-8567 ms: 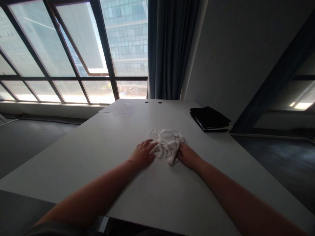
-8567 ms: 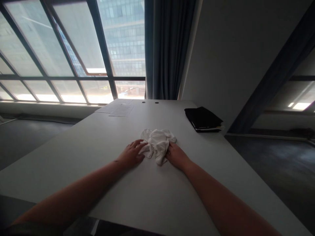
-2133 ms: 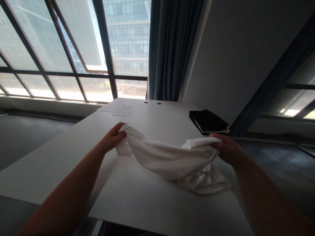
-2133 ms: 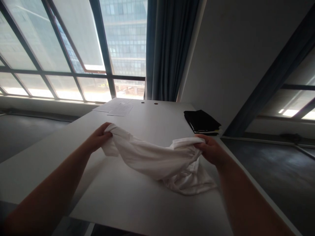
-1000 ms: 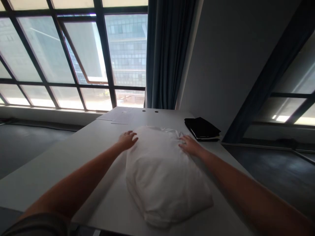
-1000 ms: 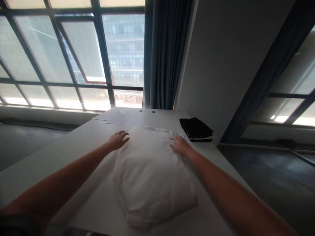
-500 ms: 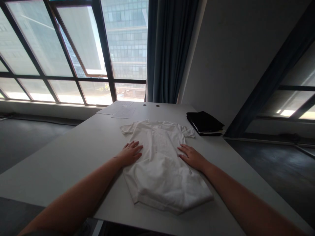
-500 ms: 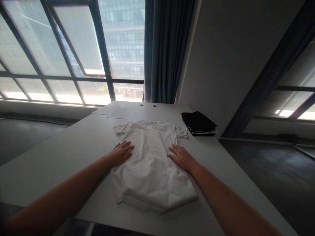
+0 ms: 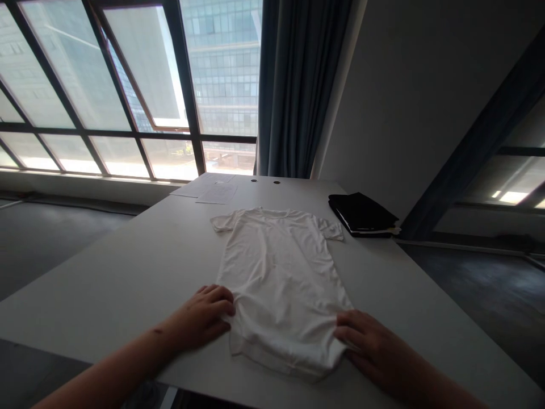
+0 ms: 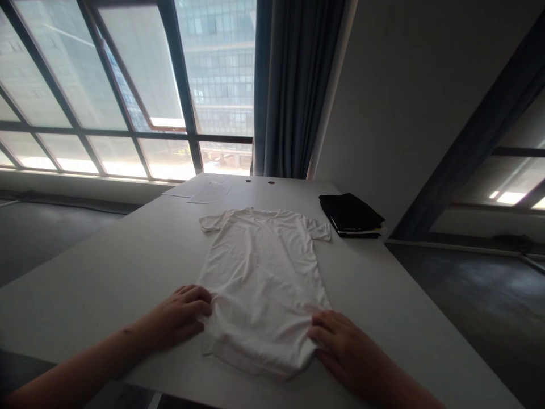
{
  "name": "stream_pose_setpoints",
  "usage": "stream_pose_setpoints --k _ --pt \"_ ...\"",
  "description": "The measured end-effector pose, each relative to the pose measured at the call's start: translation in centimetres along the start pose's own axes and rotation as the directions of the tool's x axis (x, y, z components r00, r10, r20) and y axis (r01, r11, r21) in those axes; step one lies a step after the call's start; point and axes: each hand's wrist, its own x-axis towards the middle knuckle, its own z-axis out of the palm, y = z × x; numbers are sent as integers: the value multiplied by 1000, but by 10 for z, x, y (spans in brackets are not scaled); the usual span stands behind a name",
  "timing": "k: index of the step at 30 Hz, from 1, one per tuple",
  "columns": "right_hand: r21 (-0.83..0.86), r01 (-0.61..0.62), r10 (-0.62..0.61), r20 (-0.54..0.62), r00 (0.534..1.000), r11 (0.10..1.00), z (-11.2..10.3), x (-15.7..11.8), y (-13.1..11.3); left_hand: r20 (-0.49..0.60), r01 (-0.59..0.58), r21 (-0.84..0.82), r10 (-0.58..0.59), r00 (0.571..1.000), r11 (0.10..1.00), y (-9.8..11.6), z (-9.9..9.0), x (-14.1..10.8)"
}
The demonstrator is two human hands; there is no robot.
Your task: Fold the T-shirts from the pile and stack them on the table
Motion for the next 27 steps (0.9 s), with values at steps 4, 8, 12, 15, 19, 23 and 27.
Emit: stream_pose_setpoints --k 4,8,12,15,19,23,27 --pt "162 -69 80 -68 994 984 -2 8 6 -35 72 -127 -78 996 989 1 -8 14" --pt "363 -229 243 8 970 903 -37 4 10 -5 214 -454 -243 970 865 -5 -36 7" --pt "423 -233 160 201 966 876 -60 -1 1 175 141 -627 -38 984 766 -7 -66 -5" --pt "310 -160 45 349 936 937 -51 2 -15 321 130 -629 103 941 767 0 -75 -7" --pt "198 -120 41 362 931 973 -31 6 -28 325 156 -390 -22 945 908 12 -58 -7" --pt "263 -133 14 407 913 956 -27 -2 -31 259 160 30 -163 952 987 13 -32 -18" --pt "338 -210 5 519 855 917 -35 -6 -31 256 40 100 -64 964 994 3 -26 -37"
